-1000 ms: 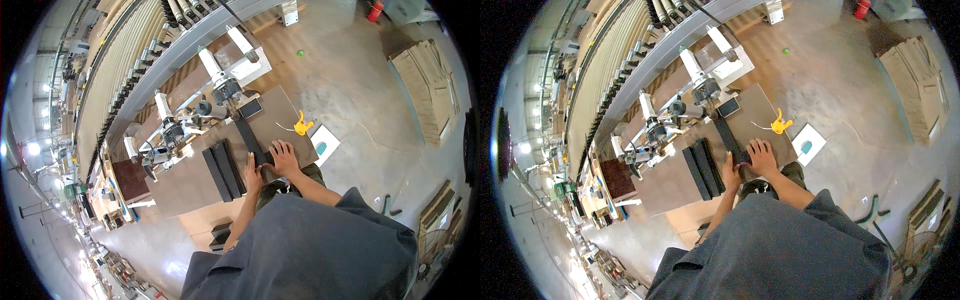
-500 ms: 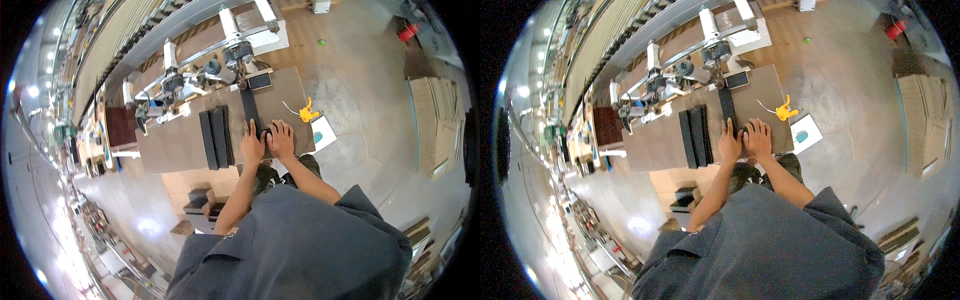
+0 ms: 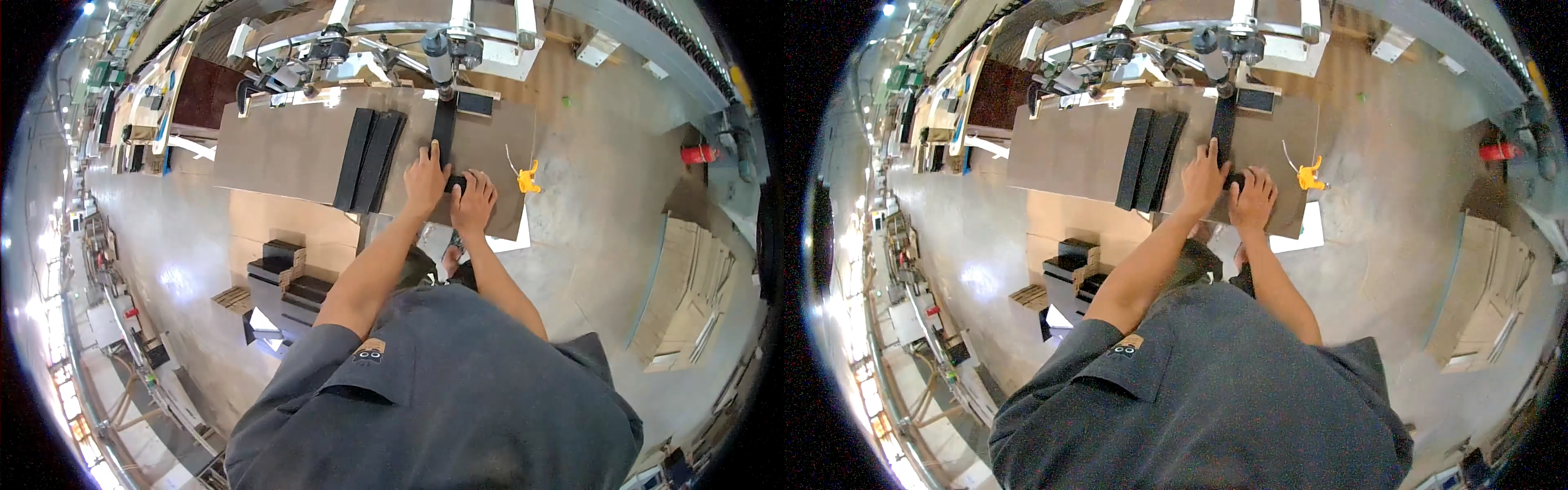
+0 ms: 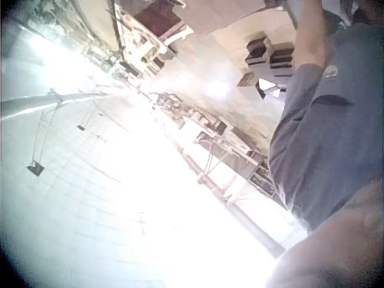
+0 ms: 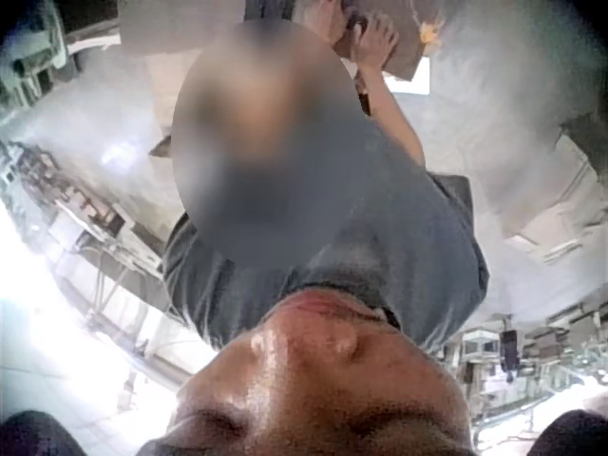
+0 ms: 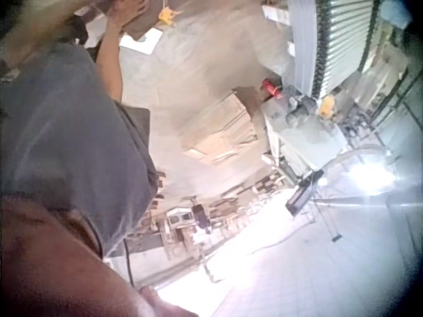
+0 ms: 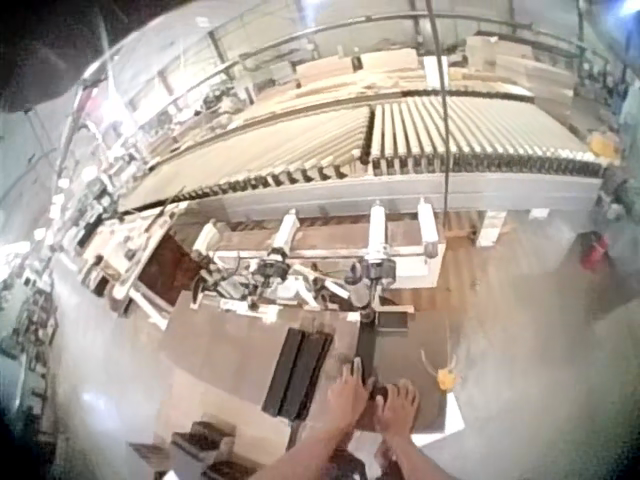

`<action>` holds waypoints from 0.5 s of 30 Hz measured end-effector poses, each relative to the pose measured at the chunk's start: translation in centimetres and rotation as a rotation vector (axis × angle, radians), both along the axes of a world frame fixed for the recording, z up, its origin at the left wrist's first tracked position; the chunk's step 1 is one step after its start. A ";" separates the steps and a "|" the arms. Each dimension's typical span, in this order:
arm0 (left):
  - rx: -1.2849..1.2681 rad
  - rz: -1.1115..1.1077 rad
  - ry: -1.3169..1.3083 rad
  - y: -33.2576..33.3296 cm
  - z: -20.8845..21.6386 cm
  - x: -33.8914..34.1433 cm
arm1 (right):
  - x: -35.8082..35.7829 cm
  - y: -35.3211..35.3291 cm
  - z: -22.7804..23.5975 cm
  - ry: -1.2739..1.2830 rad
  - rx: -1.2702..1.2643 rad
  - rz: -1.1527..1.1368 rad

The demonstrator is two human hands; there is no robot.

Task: The person moves a stack of wood blocks, cleans the work surface with an air nozzle, and positions individual blocks into a machine jig.

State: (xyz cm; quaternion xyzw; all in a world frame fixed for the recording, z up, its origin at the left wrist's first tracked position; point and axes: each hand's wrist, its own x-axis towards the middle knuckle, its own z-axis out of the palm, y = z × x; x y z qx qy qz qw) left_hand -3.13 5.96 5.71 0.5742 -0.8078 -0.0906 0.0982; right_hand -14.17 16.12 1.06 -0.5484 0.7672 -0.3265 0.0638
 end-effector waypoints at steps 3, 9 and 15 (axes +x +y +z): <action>0.097 0.001 -0.030 -1.8 0.6 1.1 | -0.1 -0.1 -0.6 0.004 -0.029 0.008; 0.031 -0.025 0.093 0.9 2.1 8.2 | 0.0 0.0 -0.3 -0.071 -0.002 -0.009; -0.025 0.051 0.131 2.7 4.2 16.5 | 1.0 0.2 -0.7 -0.030 0.016 -0.042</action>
